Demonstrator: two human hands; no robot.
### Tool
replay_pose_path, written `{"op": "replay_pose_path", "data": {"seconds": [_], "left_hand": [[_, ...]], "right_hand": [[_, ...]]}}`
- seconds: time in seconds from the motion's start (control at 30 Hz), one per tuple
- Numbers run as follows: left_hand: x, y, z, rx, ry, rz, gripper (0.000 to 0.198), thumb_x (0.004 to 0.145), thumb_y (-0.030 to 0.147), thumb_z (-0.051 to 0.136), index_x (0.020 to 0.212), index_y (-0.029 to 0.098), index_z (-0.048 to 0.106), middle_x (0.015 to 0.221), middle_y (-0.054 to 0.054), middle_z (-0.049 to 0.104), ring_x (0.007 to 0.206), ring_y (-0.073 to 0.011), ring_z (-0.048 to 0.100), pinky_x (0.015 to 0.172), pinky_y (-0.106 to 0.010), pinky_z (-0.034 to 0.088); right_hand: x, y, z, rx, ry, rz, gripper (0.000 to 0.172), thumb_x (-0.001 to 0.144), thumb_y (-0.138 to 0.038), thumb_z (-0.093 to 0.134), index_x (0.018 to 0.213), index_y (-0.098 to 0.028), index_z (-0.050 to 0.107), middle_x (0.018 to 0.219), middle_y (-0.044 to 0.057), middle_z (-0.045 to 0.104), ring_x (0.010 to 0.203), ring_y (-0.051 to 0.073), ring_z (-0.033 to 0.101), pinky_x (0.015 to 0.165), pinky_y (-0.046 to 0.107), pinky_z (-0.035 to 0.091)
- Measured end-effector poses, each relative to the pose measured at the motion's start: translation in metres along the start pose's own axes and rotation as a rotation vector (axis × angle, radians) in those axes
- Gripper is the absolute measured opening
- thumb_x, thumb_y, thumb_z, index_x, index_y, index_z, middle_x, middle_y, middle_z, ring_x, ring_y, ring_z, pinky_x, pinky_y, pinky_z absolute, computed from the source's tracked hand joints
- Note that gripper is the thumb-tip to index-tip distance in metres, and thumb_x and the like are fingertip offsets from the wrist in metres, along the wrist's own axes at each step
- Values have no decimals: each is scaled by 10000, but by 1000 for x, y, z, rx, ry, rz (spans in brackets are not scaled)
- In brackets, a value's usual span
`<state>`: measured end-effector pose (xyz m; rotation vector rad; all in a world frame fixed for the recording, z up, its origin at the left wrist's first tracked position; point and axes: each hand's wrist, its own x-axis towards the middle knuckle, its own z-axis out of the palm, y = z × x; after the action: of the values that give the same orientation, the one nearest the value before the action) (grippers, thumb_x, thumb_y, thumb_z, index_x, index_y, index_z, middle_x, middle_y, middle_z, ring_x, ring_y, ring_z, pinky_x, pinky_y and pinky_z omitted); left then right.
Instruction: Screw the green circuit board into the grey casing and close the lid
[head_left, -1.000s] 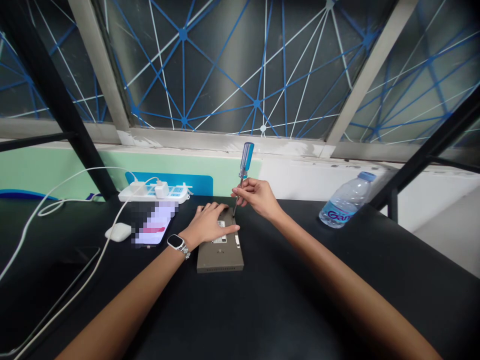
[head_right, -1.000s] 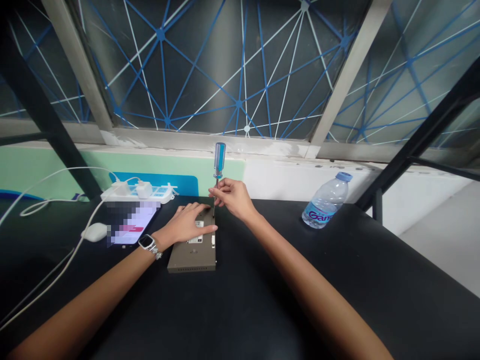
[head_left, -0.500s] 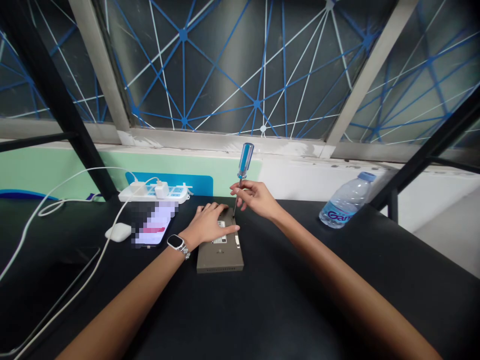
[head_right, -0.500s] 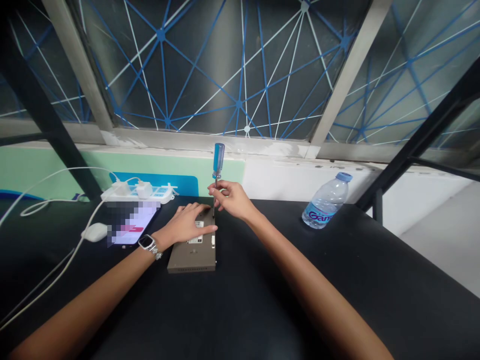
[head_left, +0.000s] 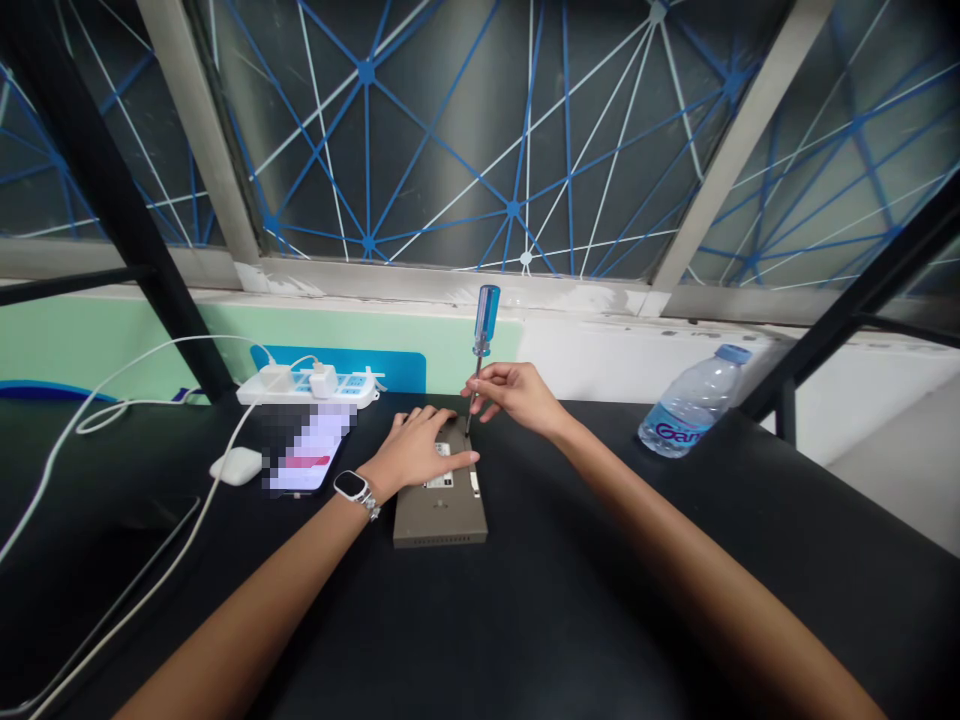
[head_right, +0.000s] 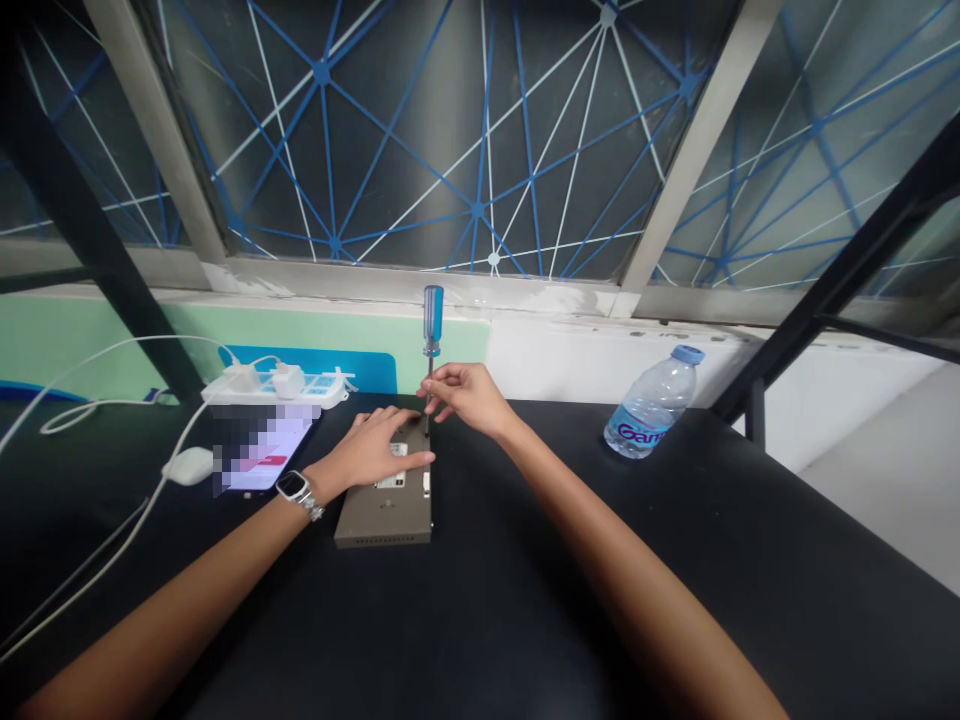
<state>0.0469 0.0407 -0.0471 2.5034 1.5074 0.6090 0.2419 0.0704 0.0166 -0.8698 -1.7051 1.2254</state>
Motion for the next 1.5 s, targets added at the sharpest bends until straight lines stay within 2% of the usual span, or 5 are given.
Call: {"op": "replay_pose_path", "data": {"seconds": [0.33, 0.6, 0.93, 1.27, 1.5], "left_hand": [[0, 3, -2, -4, -5, -6, 752, 746, 813, 440, 1226, 247, 555, 1119, -116, 600, 1092, -357, 531, 924, -530, 373], [0, 4, -3, 4, -12, -17, 780, 737, 824, 431, 1246, 243, 544, 1160, -124, 594, 1114, -365, 523, 938, -528, 369], [0, 3, -2, 4, 1, -6, 743, 742, 817, 434, 1210, 253, 560, 1108, -110, 601, 1078, -352, 533, 915, -513, 379], [0, 4, -2, -1, 1, -15, 768, 735, 827, 430, 1230, 252, 551, 1120, -113, 596, 1103, -360, 522, 932, -514, 366], [-1, 3, -2, 6, -3, -13, 752, 743, 810, 439, 1236, 251, 544, 1122, -113, 603, 1102, -362, 528, 930, -514, 371]], "right_hand": [[-4, -5, 6, -101, -4, -55, 307, 783, -426, 693, 890, -145, 636, 935, 81, 676, 603, 109, 636, 452, 217, 543], [1, 6, 8, -52, 95, -56, 375, 670, -453, 789, 725, -165, 555, 599, -18, 574, 539, 131, 630, 420, 208, 509], [-3, 0, 5, -58, -58, -37, 319, 798, -450, 666, 901, -151, 625, 916, 72, 682, 539, 93, 622, 438, 210, 517], [1, 13, 11, -27, 126, -88, 357, 681, -430, 789, 738, -170, 550, 642, -13, 596, 534, 135, 637, 412, 217, 504], [-2, 5, 7, -34, 39, -39, 348, 727, -467, 736, 764, -151, 597, 791, 58, 678, 580, 135, 657, 445, 219, 518]]}}
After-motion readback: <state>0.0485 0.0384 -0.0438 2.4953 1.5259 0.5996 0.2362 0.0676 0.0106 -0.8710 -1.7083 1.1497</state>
